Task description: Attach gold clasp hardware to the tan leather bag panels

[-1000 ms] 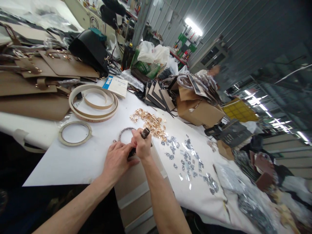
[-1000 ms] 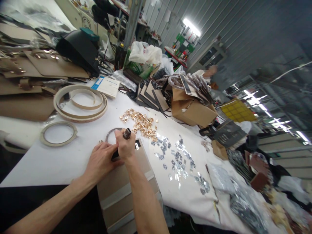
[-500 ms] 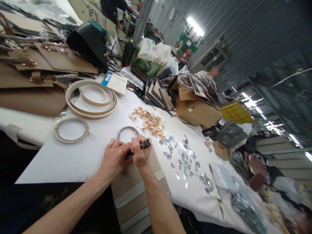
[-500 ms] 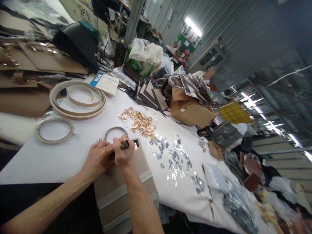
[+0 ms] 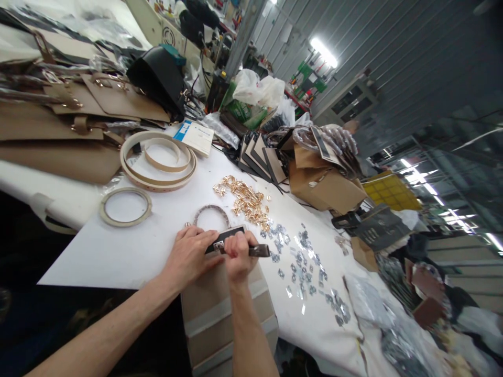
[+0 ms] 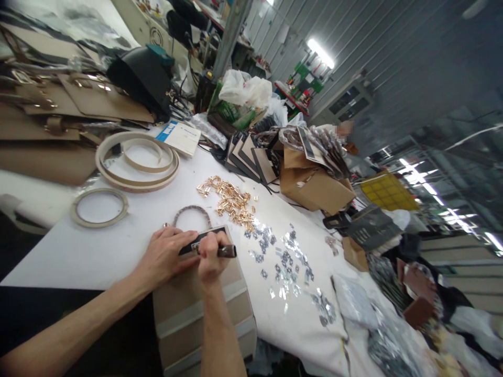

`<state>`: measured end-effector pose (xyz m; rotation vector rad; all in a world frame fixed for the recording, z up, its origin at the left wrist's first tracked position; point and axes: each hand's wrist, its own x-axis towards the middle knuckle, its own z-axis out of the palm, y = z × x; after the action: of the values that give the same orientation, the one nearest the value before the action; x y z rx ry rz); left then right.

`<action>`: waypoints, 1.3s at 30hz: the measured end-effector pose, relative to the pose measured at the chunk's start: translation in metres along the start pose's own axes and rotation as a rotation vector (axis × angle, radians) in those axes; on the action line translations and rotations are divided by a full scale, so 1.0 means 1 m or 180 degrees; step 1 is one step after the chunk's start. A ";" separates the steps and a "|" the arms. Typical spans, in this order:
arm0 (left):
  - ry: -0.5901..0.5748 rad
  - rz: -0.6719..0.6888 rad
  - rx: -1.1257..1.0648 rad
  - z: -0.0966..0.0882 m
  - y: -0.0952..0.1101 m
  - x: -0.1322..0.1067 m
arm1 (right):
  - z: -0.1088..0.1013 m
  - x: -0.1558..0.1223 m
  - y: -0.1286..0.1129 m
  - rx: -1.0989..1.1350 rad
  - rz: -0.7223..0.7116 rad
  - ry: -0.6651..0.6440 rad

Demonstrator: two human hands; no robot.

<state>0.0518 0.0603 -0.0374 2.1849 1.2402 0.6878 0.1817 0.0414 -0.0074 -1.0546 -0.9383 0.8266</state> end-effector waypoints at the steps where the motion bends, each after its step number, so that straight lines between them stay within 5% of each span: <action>1: -0.0009 0.0075 -0.0014 -0.001 -0.003 0.000 | -0.003 0.001 -0.007 0.0122 -0.0170 0.0110; 5: -0.0202 0.0680 -0.0199 -0.011 -0.022 -0.006 | -0.011 0.006 -0.041 0.0273 -0.0632 0.0389; 9: 0.0018 0.0960 -0.0287 -0.025 -0.040 -0.021 | -0.002 -0.001 -0.055 0.0153 -0.0486 0.0705; 19: -0.0042 0.0618 -0.0312 -0.032 -0.048 -0.030 | 0.042 -0.046 -0.020 0.1100 -0.0566 -0.0162; 23: 0.0089 0.0699 -0.0422 -0.035 -0.052 -0.034 | 0.040 -0.046 -0.013 0.1064 -0.0526 -0.0198; 30: 0.1089 0.0109 -0.0360 -0.022 -0.037 -0.062 | 0.033 -0.043 -0.006 0.1147 -0.0433 -0.0140; 39: 0.1161 -0.0325 -0.0574 -0.009 -0.027 -0.065 | 0.031 -0.041 -0.005 0.1183 -0.0337 -0.0161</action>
<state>0.0005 0.0169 -0.0593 1.8888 1.3945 1.1452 0.1383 0.0136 -0.0059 -0.6600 -0.8351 0.9011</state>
